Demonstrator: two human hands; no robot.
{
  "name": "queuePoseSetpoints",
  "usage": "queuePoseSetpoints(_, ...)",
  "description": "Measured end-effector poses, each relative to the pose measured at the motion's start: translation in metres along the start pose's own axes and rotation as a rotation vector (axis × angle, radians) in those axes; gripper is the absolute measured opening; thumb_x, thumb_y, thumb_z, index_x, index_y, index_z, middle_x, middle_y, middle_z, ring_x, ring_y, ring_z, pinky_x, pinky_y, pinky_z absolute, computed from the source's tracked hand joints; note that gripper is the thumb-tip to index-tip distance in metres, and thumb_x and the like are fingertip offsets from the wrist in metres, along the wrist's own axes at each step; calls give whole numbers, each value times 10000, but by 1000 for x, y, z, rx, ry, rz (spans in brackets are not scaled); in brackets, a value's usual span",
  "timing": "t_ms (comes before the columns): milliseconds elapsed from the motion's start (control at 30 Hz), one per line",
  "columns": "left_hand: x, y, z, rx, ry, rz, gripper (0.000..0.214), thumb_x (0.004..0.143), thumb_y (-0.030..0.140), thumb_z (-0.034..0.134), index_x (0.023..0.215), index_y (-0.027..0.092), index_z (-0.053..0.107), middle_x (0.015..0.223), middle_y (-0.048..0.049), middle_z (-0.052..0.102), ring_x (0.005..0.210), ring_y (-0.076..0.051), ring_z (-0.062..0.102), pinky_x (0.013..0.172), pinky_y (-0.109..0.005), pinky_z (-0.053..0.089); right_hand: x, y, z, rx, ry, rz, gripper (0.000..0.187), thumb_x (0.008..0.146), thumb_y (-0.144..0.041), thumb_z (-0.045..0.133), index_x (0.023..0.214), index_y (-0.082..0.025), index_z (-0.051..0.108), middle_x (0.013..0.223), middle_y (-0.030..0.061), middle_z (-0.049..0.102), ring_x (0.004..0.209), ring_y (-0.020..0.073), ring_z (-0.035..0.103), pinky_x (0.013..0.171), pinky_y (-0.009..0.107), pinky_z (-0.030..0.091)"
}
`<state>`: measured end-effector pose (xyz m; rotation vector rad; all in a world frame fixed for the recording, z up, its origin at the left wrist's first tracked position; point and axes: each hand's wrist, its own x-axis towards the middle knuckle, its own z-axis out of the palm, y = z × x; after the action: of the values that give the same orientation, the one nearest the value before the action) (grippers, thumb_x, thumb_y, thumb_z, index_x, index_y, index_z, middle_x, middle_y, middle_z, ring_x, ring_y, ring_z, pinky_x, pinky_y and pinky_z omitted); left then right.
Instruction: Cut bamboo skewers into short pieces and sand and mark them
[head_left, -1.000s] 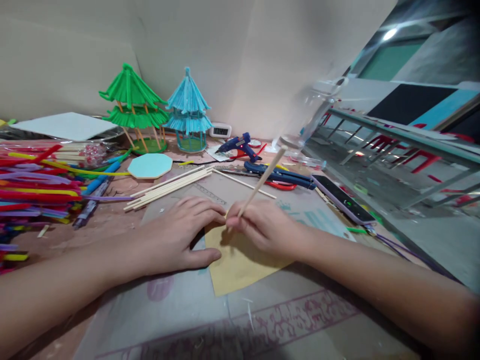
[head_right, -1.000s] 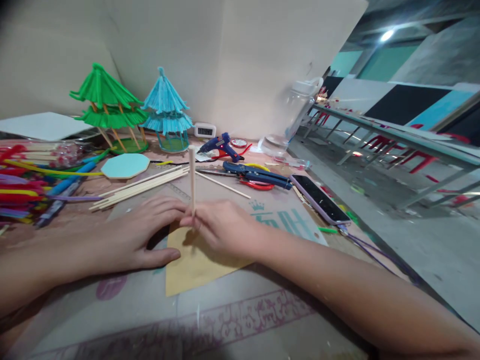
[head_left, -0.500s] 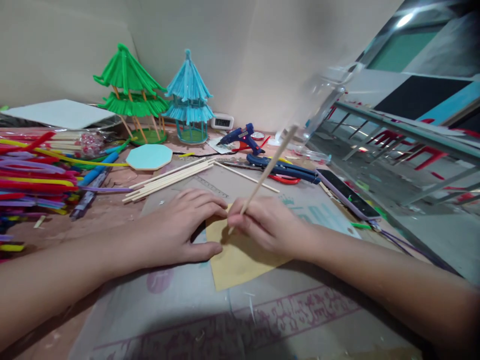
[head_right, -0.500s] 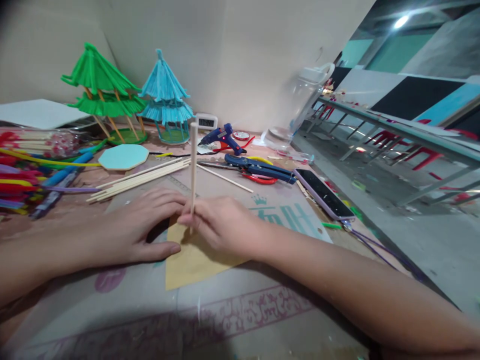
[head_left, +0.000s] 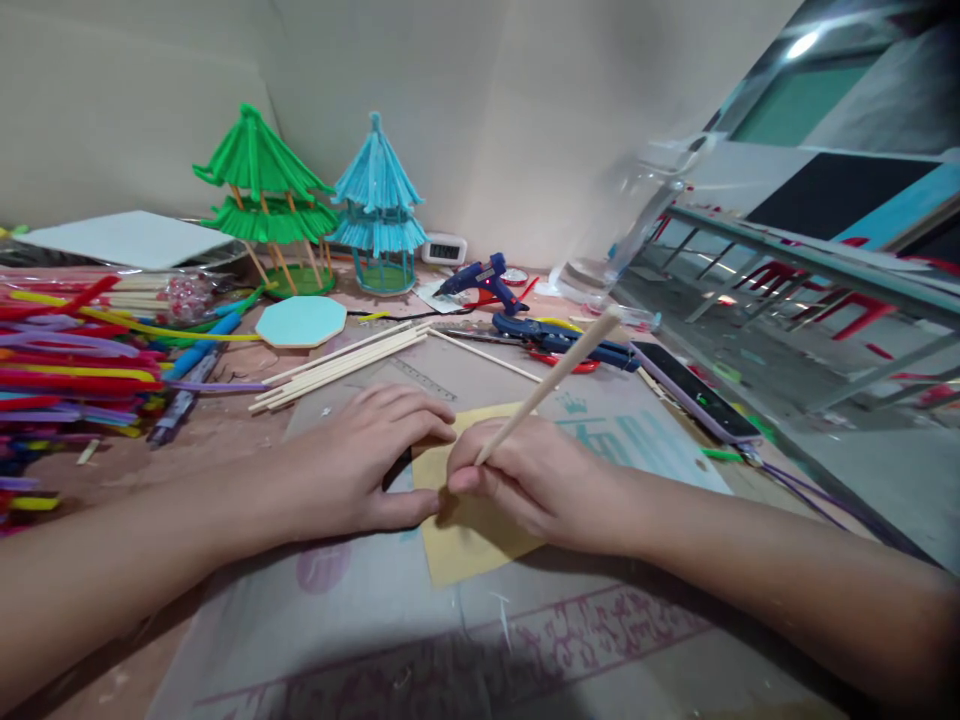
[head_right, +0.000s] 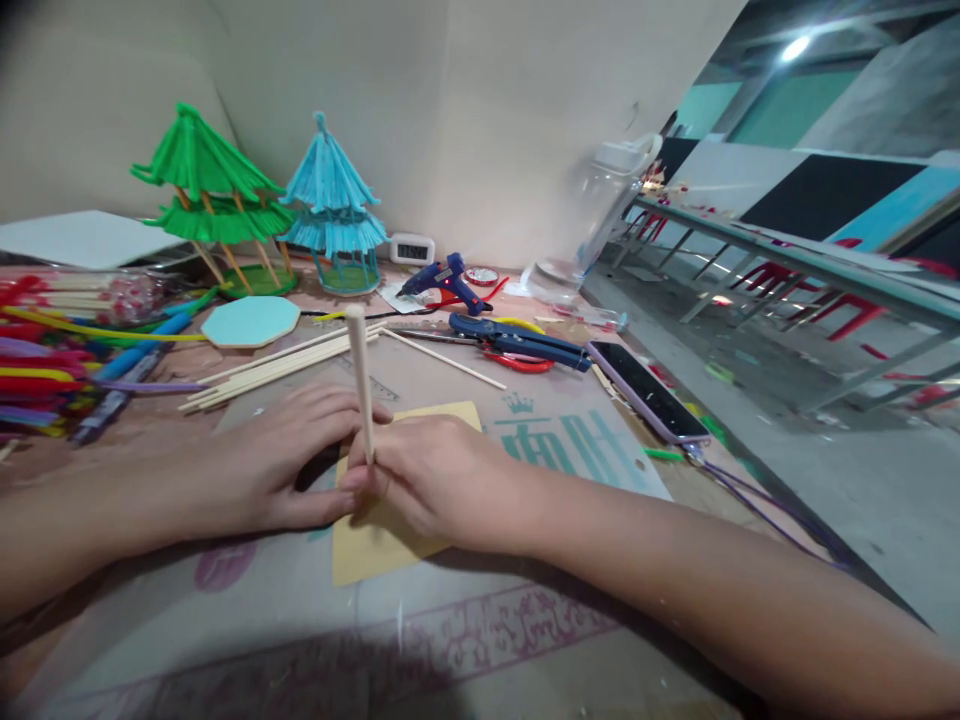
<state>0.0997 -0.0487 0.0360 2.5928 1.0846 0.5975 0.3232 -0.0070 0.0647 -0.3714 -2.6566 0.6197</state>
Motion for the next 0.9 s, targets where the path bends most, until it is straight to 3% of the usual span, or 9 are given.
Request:
queuePoseSetpoints(167, 0, 0, 0, 3, -10, -24, 396, 837, 401, 699, 1175, 216, 609, 1290, -80, 616, 1238, -298, 507, 1072, -454, 390, 0, 2, -1, -146, 58, 105, 202, 982, -197, 467, 883, -176, 642, 819, 54, 718, 758, 176, 669, 696, 266, 475)
queuePoseSetpoints(300, -1, 0, 1, -6, -1, -6, 318, 845, 390, 696, 1101, 217, 621, 1273, -74, 615, 1229, -280, 510, 1062, -429, 400, -1, 4, -1, -46, -12, 46, 223, 996, -203, 444, 890, -175, 637, 838, 50, 727, 775, 160, 676, 730, 258, 489)
queuePoseSetpoints(433, -1, -2, 2, -3, 9, -24, 416, 828, 393, 701, 1195, 222, 605, 1291, -81, 616, 1239, -301, 504, 1074, -455, 390, -1, 6, -1, -119, 62, 121, 236, 994, -202, 427, 897, -178, 641, 843, 52, 725, 780, 170, 672, 725, 274, 483)
queuePoseSetpoints(567, -1, -2, 1, -17, -13, -10, 343, 838, 400, 697, 1123, 225, 620, 1274, -75, 621, 1236, -291, 508, 1067, -442, 397, -1, 4, -1, -14, 8, 73, 227, 1001, -225, 438, 883, -180, 627, 841, 47, 730, 764, 158, 670, 725, 261, 490)
queuePoseSetpoints(700, 0, -1, 0, 7, 2, -15, 389, 831, 393, 703, 1166, 219, 609, 1278, -83, 619, 1231, -301, 512, 1066, -452, 394, -2, 3, 1, -95, 63, 104, 218, 993, -186, 420, 892, -177, 613, 818, 50, 719, 740, 162, 660, 707, 265, 481)
queuePoseSetpoints(800, 0, 0, 0, -15, 2, -1, 295, 843, 370, 692, 1090, 223, 625, 1255, -68, 627, 1222, -280, 521, 1060, -426, 403, -2, 2, 2, -38, 17, 40, 214, 996, -206, 431, 881, -183, 610, 812, 44, 718, 755, 161, 664, 736, 264, 492)
queuePoseSetpoints(900, 0, 0, 0, -13, 11, -11, 375, 833, 393, 703, 1157, 226, 612, 1269, -75, 624, 1220, -289, 524, 1064, -439, 401, -1, 2, 2, -53, 28, 74, 239, 1006, -219, 419, 886, -185, 623, 839, 49, 726, 766, 164, 670, 739, 270, 494)
